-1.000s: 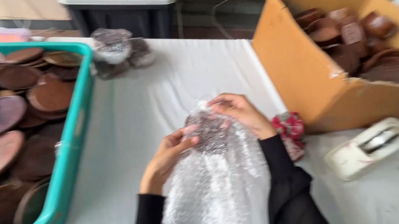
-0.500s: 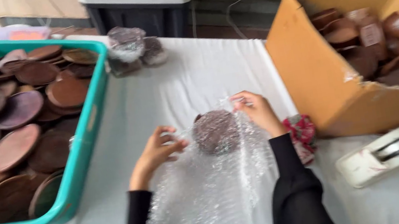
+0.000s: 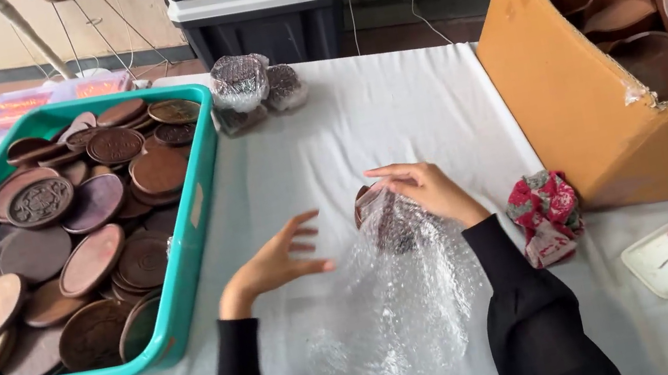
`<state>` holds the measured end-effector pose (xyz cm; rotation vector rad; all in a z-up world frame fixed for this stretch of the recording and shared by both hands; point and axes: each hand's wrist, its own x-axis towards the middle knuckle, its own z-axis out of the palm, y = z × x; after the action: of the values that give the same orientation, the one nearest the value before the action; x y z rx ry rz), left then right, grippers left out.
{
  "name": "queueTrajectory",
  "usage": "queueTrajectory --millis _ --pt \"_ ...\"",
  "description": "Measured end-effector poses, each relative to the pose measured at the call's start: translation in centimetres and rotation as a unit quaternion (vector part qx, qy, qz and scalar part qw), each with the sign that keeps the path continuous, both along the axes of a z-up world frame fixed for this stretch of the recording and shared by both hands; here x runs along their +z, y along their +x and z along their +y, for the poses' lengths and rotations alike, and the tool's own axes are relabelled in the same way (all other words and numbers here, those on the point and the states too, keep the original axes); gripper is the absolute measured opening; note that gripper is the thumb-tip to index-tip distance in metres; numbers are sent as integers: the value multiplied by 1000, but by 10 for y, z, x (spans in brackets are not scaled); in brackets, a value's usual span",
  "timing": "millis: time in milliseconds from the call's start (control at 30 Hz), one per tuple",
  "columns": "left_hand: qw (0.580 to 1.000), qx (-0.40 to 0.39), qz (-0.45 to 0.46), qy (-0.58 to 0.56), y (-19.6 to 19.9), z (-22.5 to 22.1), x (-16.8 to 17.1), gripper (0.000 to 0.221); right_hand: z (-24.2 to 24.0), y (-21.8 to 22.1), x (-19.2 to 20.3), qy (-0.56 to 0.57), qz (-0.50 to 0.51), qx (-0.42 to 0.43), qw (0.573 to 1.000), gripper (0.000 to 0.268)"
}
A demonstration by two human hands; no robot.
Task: The recorder wraps circular wooden coasters in bubble wrap and secures them with tape.
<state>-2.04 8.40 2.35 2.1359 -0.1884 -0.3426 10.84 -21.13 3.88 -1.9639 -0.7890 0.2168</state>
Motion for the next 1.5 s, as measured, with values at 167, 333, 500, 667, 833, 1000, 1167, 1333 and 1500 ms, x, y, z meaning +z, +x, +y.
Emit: queueTrajectory --millis 167,333,500,667,833,1000,1167,1333,1500 --pt "977 80 -198 13 21 -62 3 114 20 -20 10 0 -63 -9 998 33" --pt "949 167 -267 -8 53 -61 -14 96 18 -27 31 -38 -75 -50 995 30" --pt "934 176 -75 -302 59 -22 -51 74 -1 -22 40 -105 56 -38 992 36" --pt "899 259 -71 -345 65 -18 -69 74 -39 13 14 -40 35 -43 998 32" --pt "898 274 -79 -334 66 -35 -64 71 -43 32 -10 2 -52 -127 991 21" --pt "904 321 -141 -244 61 -44 -63 53 -30 37 -31 -13 -141 -184 973 5" --pt "826 363 -412 125 50 -62 -46 42 -18 23 -26 -28 -158 -199 967 5" --pt "857 158 -422 248 54 -85 -62 10 -9 15 -23 -22 -158 -210 965 8" --pt "924 153 -347 50 24 -94 -16 46 -5 12 -22 -14 -153 -214 965 10"
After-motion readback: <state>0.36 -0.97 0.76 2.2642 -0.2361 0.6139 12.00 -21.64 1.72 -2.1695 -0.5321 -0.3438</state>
